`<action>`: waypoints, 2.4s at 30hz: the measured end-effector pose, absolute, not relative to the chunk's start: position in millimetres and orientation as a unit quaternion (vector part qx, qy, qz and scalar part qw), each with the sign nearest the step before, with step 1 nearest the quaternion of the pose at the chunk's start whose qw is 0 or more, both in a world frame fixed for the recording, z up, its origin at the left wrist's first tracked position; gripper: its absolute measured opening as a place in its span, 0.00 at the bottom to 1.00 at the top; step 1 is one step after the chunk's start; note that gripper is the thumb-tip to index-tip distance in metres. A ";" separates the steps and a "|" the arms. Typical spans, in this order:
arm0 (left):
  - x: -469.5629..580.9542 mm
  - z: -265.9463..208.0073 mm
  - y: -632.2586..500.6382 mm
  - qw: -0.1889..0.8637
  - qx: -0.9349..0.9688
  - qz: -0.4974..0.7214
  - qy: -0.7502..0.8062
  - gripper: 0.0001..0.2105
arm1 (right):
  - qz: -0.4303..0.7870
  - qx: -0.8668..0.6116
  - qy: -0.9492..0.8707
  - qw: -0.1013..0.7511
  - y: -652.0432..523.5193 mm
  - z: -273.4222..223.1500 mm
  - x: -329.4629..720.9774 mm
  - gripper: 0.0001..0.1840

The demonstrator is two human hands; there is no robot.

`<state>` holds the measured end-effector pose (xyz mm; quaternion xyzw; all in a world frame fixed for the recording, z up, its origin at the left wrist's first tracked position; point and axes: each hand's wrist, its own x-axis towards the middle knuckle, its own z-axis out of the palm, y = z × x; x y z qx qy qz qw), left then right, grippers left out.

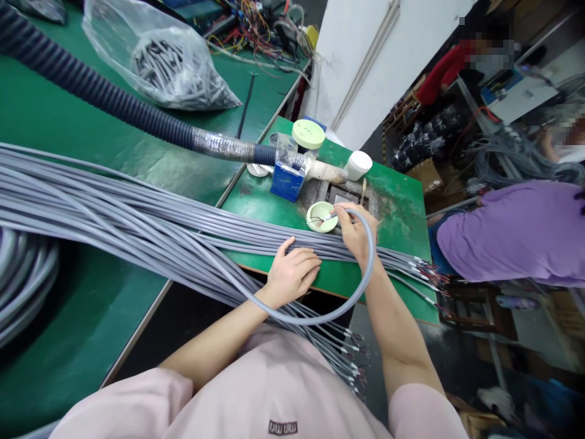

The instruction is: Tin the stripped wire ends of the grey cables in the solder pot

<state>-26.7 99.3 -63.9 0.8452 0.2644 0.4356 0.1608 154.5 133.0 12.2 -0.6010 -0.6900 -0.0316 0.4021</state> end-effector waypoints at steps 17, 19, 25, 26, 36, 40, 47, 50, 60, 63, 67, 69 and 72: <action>-25.7 -64.0 98.7 0.158 0.849 0.424 0.275 0.08 | -0.064 -0.596 -0.705 0.378 130.7 15.1 150.6 0.13; -25.3 -64.7 98.8 0.159 0.848 0.424 0.274 0.08 | -0.065 -0.596 -0.706 0.377 130.1 14.4 150.6 0.13; -24.9 -64.1 98.5 0.156 0.847 0.429 0.272 0.07 | -0.070 -0.590 -0.713 0.373 129.5 13.1 149.0 0.13; -25.0 -63.7 98.4 0.156 0.847 0.429 0.272 0.07 | -0.072 -0.589 -0.712 0.375 129.2 14.4 149.5 0.13; -24.5 -66.8 101.6 0.147 0.850 0.434 0.259 0.08 | -0.100 -0.618 -0.637 0.449 136.7 50.6 193.9 0.16; -25.1 -66.8 100.8 0.157 0.859 0.412 0.262 0.08 | -0.080 -0.629 -0.625 0.455 156.3 47.0 216.3 0.16; -25.3 -66.7 100.3 0.144 0.858 0.411 0.272 0.08 | -0.066 -0.662 -0.617 0.421 182.9 34.0 234.7 0.13; -25.2 -67.8 101.0 0.131 0.858 0.416 0.270 0.07 | -0.063 -0.662 -0.623 0.413 189.5 28.8 238.2 0.13; -25.8 -67.3 99.8 0.143 0.858 0.416 0.265 0.08 | -0.079 -0.661 -0.643 0.377 201.4 15.1 241.2 0.14; -26.6 -66.7 100.4 0.147 0.862 0.407 0.265 0.09 | -0.079 -0.658 -0.649 0.373 202.0 11.1 241.2 0.13; -27.1 -70.7 103.6 0.164 0.862 0.402 0.263 0.09 | -0.077 -0.645 -0.646 0.401 193.2 14.8 239.6 0.13; -25.7 -70.4 101.7 0.188 0.860 0.399 0.258 0.10 | -0.076 -0.630 -0.643 0.429 182.4 22.1 235.9 0.13; -23.4 -57.8 86.9 0.294 0.855 0.384 0.189 0.10 | -0.074 -0.612 -0.634 0.468 158.6 36.3 225.8 0.14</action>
